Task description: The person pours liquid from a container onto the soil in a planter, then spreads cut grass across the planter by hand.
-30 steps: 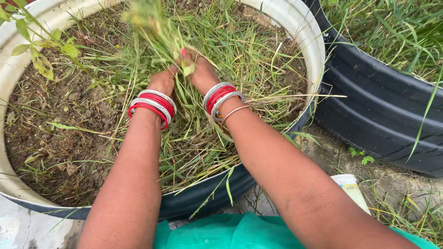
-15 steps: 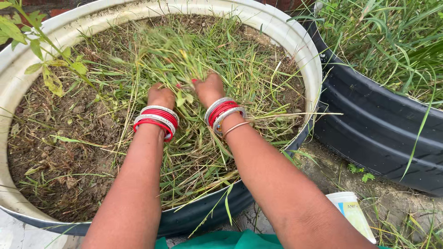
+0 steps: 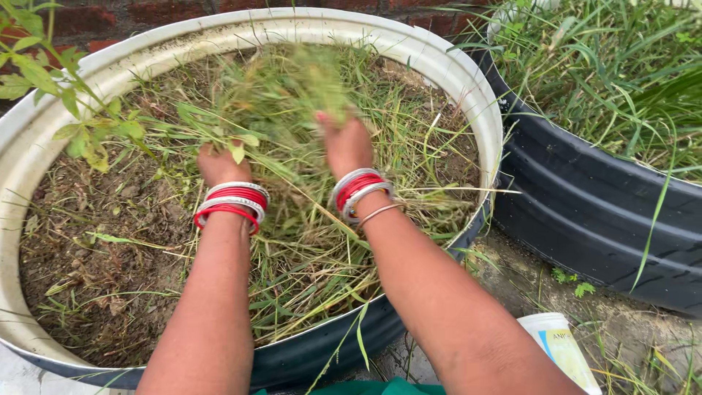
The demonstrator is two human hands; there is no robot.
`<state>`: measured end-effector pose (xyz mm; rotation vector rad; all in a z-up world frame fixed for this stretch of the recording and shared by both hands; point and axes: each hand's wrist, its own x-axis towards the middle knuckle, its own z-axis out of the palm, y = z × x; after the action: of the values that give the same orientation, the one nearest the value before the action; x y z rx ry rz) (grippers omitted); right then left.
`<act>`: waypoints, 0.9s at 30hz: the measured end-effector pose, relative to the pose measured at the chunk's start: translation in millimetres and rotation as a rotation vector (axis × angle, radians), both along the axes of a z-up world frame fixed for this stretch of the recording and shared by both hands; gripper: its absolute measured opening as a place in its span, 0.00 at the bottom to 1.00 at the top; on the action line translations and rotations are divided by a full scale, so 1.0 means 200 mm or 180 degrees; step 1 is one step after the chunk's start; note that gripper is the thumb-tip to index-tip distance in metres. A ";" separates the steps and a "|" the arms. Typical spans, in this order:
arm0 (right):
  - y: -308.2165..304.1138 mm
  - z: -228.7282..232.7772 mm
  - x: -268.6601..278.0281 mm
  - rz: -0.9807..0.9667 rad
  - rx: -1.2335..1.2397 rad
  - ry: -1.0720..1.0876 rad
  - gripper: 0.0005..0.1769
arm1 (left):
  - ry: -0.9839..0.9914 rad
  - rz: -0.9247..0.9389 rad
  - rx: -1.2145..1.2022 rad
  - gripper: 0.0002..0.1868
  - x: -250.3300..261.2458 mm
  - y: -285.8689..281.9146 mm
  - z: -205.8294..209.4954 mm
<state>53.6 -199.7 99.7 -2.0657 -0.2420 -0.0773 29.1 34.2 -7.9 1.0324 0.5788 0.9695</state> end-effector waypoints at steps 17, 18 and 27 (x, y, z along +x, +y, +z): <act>0.19 -0.28 0.04 0.1251 -0.0892 -0.0161 0.43 | 0.1998 -0.0388 0.1696 0.14 -0.10 0.05 -0.14; 0.14 -0.24 0.03 0.1256 -0.0624 -0.0312 0.36 | 0.1975 -0.0314 0.1621 0.14 -0.18 -0.01 -0.04; 0.17 -0.22 -0.02 0.1259 -0.0151 -0.0405 0.37 | 0.2703 -0.0812 0.0907 0.32 0.25 0.12 -0.42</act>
<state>50.4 -165.4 55.4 -2.0245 -0.7312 0.0396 80.0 57.3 -92.5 1.7414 0.9839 0.3540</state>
